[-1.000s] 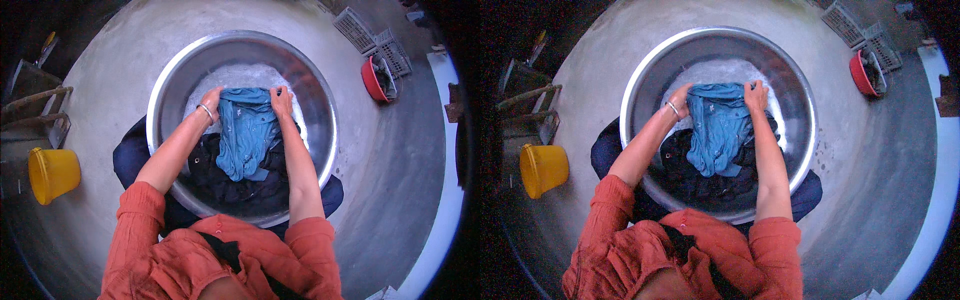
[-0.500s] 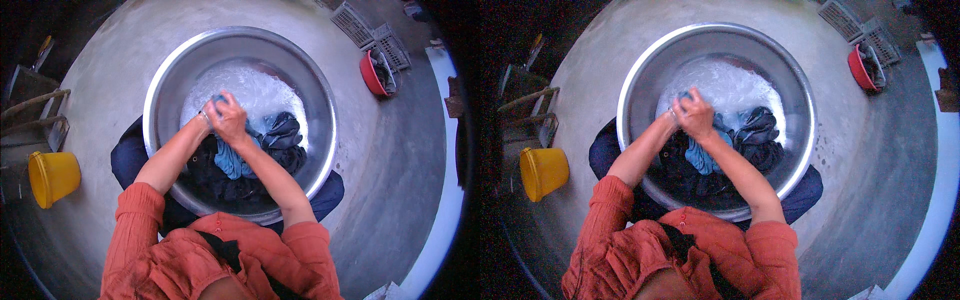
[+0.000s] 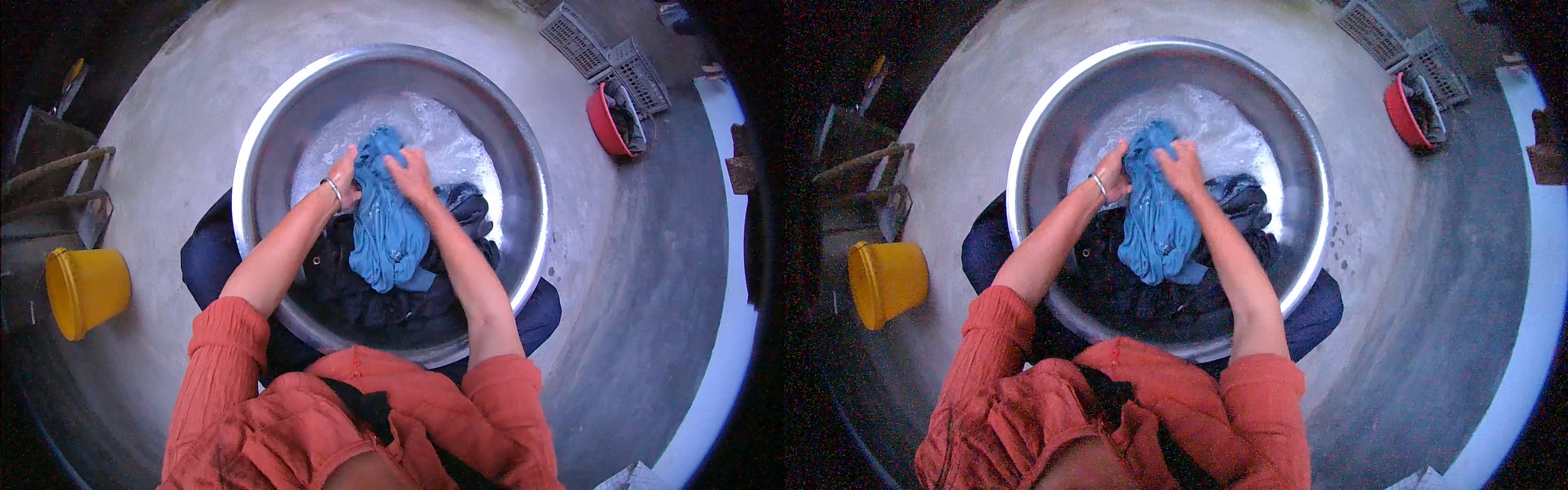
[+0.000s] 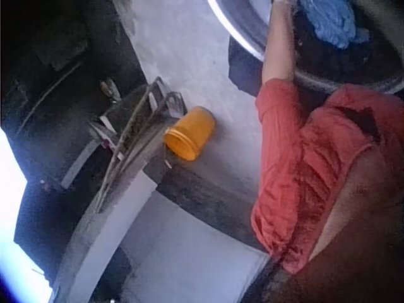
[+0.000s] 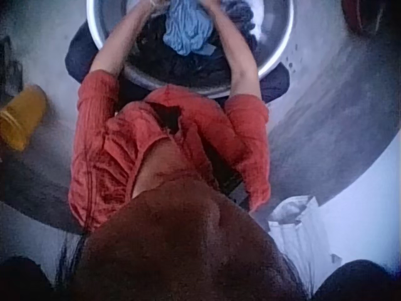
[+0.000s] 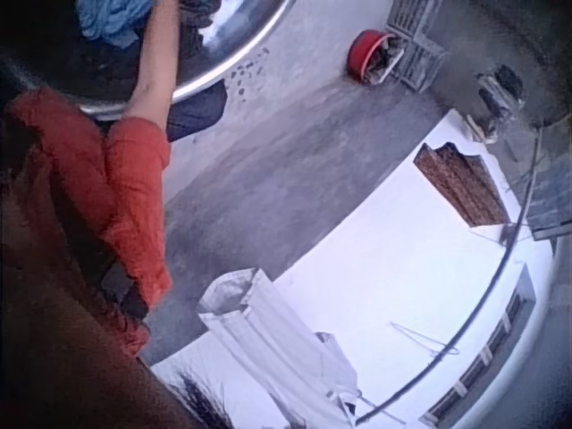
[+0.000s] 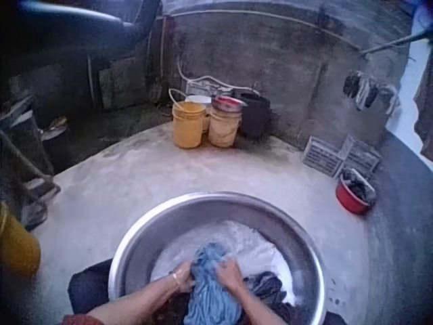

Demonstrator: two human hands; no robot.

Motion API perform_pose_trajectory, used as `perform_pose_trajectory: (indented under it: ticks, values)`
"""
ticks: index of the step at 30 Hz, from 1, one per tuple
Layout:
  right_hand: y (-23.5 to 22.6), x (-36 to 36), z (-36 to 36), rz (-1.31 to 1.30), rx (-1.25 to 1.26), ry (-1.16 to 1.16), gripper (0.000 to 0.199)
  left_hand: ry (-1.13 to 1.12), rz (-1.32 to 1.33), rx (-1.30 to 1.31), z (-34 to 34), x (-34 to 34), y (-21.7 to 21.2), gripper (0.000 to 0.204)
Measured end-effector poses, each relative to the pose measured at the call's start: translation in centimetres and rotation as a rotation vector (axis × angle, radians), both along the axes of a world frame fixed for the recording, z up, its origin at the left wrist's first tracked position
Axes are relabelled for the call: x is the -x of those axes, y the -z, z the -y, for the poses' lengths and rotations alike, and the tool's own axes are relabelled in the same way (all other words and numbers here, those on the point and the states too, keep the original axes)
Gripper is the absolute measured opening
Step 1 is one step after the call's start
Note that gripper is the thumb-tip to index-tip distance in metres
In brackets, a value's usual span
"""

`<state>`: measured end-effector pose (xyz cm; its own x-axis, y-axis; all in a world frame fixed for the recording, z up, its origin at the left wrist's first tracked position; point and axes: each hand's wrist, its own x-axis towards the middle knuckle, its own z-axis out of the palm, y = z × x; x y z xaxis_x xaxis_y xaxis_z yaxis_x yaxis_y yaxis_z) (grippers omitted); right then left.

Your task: The person washes a blue shirt by hand in a large metal basin filled with soapy water. They repeatedly scrub, wring, and submerge the garment, then briefly handle a dark garment at the end.

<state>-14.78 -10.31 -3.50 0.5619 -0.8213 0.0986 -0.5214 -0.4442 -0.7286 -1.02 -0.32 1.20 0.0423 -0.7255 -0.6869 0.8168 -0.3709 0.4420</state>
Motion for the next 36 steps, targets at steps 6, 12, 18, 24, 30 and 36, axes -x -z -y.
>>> perform_pose_trajectory:
  ticks: [6, 12, 18, 24, 30, 36]
  values:
    - [-12.6, -3.7, -11.7, 0.325, 0.197, -0.205, 0.021, -0.020, -0.032, 0.086, -1.4, -1.4, 2.2, 0.040]
    - [-6.9, -3.9, -3.5, 0.053, 0.314, 0.087, 0.026, -0.034, -0.066, 0.053, -0.3, 0.6, 0.4, 0.042]
    - [-5.6, 1.2, 4.2, -0.494, 0.031, 0.464, 0.055, -0.113, 0.073, -0.093, -0.5, -0.7, 1.3, 0.053]
    - [-1.0, -1.3, -0.5, 0.057, -0.022, 0.010, 0.037, 0.020, -0.035, 0.006, -0.9, 0.2, -2.0, 0.059]
    - [-12.6, -4.4, -12.0, 0.353, 0.223, -0.250, 0.020, 0.119, -0.329, 0.315, -2.6, -1.6, 1.4, 0.049]
    - [-8.4, -4.7, -4.6, 0.239, 0.517, 0.073, 0.023, 0.011, 0.004, 0.053, -0.8, 1.1, -3.1, 0.035]
